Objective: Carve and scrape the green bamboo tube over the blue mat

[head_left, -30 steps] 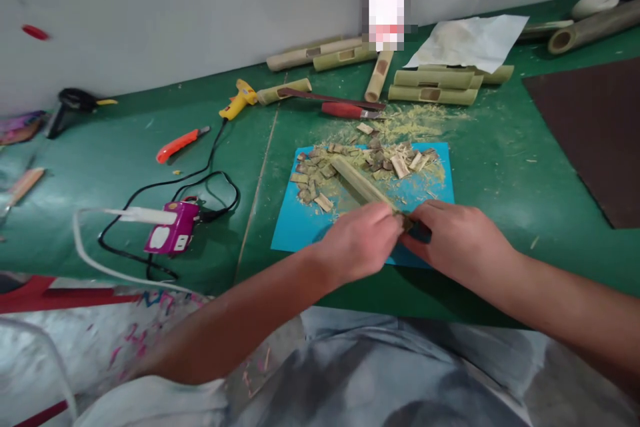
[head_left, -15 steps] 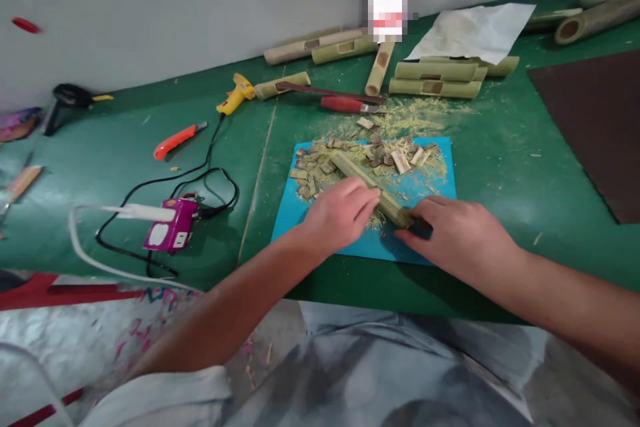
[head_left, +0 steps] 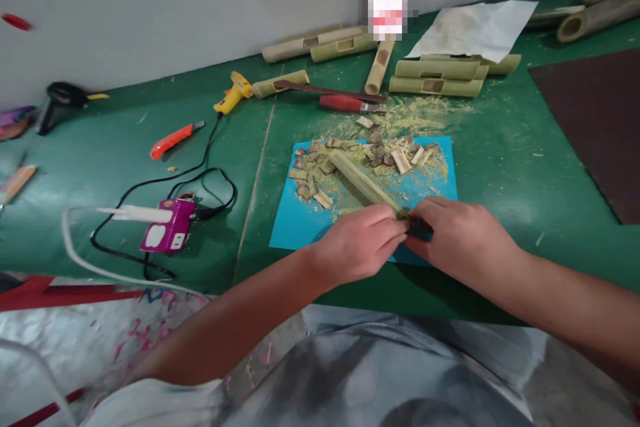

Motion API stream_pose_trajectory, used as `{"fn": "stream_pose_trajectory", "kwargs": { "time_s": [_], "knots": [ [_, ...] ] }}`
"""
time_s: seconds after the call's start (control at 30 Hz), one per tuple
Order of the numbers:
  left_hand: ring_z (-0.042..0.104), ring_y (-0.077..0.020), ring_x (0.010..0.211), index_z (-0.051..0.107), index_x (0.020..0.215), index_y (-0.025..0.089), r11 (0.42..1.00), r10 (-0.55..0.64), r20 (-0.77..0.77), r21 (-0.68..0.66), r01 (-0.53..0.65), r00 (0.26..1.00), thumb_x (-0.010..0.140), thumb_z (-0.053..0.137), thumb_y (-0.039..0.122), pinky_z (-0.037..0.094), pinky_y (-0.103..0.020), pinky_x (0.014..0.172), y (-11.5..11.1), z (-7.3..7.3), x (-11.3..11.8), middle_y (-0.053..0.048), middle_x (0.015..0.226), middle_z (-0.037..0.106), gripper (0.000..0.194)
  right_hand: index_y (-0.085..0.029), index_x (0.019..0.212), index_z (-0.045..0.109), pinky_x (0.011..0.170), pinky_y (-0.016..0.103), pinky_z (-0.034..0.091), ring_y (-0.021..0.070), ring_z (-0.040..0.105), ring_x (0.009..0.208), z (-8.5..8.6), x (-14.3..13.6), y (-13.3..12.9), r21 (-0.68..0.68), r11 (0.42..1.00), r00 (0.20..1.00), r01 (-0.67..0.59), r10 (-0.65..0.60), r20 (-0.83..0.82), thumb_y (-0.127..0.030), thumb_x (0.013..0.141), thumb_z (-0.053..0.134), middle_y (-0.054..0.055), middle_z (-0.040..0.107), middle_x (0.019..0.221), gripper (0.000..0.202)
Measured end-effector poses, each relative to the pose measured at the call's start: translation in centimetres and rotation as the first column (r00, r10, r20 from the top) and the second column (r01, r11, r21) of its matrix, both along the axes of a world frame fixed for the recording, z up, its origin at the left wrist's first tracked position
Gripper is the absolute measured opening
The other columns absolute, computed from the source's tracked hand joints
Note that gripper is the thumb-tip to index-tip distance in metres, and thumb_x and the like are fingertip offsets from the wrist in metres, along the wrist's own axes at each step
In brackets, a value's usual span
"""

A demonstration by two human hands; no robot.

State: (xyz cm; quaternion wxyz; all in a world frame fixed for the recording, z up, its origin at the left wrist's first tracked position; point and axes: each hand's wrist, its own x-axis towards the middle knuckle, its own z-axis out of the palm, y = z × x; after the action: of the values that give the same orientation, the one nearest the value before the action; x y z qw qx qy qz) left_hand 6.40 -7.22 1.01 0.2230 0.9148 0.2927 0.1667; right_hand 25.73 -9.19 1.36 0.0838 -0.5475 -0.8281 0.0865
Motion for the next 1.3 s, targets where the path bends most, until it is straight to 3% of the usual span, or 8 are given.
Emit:
{"fn": "stream_pose_trajectory", "kwargs": {
  "time_s": [0.27,0.47,0.6,0.73,0.97,1.1,1.3],
  "knots": [
    [0.064,-0.0162,0.085,0.067,0.106,0.013,0.986,-0.049,-0.057,0.158,0.058,0.997,0.101,0.037,0.024,0.054,-0.027,0.075,2.1,0.2,-2.0,-0.009,0.093,0.066,0.032,-0.019,0.075,0.06,0.052,0.029,0.03,0.0148,0.056,0.059,-0.2,-0.2,-0.2,0.011,1.0,1.0,0.015,-0.015,0.004,-0.038,0.082,0.061,0.002,0.063,0.07,0.021],
    [0.064,-0.0139,0.084,0.066,0.114,0.016,0.967,-0.104,-0.092,0.226,0.122,0.99,0.101,0.044,0.026,0.052,-0.024,0.074,3.8,0.3,-3.3,-0.007,0.094,0.067,0.028,-0.019,0.078,0.062,0.053,0.03,0.031,0.0155,0.057,0.062,0.3,0.0,0.1,0.021,0.999,1.0,0.025,-0.025,0.002,-0.035,0.082,0.057,0.003,0.064,0.075,0.017],
    [0.062,-0.0135,0.08,0.069,0.109,0.018,0.938,-0.061,-0.136,0.329,0.103,0.989,0.101,0.044,0.027,0.049,-0.024,0.069,4.5,1.0,-3.5,-0.005,0.092,0.068,0.028,-0.019,0.08,0.065,0.061,0.031,0.036,0.0185,0.059,0.072,0.6,0.5,0.8,0.041,0.999,1.0,-0.007,0.006,0.028,-0.031,0.081,0.057,0.004,0.063,0.078,0.015],
    [0.061,-0.0139,0.081,0.069,0.106,0.018,0.93,-0.106,-0.139,0.336,0.148,0.985,0.101,0.044,0.027,0.048,-0.026,0.07,5.6,1.4,-3.8,-0.006,0.093,0.068,0.027,-0.02,0.085,0.068,0.067,0.033,0.038,0.0209,0.058,0.082,0.8,1.4,1.9,0.064,0.997,0.999,-0.032,0.03,0.034,-0.028,0.081,0.058,0.007,0.062,0.087,0.014],
    [0.061,-0.0158,0.08,0.067,0.106,0.016,0.871,-0.23,-0.112,0.419,0.256,0.967,0.099,0.048,0.023,0.047,-0.029,0.07,6.9,1.3,-3.9,-0.006,0.093,0.07,0.022,-0.019,0.097,0.069,0.076,0.037,0.044,0.0236,0.058,0.091,0.3,2.1,3.2,0.04,0.991,0.982,-0.131,0.135,-0.129,-0.025,0.079,0.06,0.008,0.063,0.098,0.02],
    [0.061,-0.0167,0.081,0.066,0.107,0.018,0.85,-0.307,-0.138,0.405,0.336,0.942,0.099,0.045,0.022,0.047,-0.03,0.071,7.6,1.9,-3.9,-0.006,0.094,0.07,0.022,-0.016,0.092,0.07,0.078,0.037,0.047,0.0221,0.058,0.088,-0.1,2.1,3.6,-0.045,0.986,0.953,-0.163,0.145,-0.266,-0.025,0.081,0.062,0.009,0.063,0.092,0.017],
    [0.061,-0.016,0.081,0.067,0.107,0.019,0.879,-0.337,-0.161,0.3,0.371,0.928,0.099,0.042,0.02,0.046,-0.029,0.072,8.1,2.6,-4.2,-0.007,0.094,0.069,0.026,-0.017,0.088,0.069,0.074,0.034,0.047,0.0201,0.058,0.084,-0.2,2.2,3.8,-0.093,0.984,0.926,-0.154,0.111,-0.36,-0.024,0.079,0.065,0.006,0.062,0.087,0.012]
  ]
}}
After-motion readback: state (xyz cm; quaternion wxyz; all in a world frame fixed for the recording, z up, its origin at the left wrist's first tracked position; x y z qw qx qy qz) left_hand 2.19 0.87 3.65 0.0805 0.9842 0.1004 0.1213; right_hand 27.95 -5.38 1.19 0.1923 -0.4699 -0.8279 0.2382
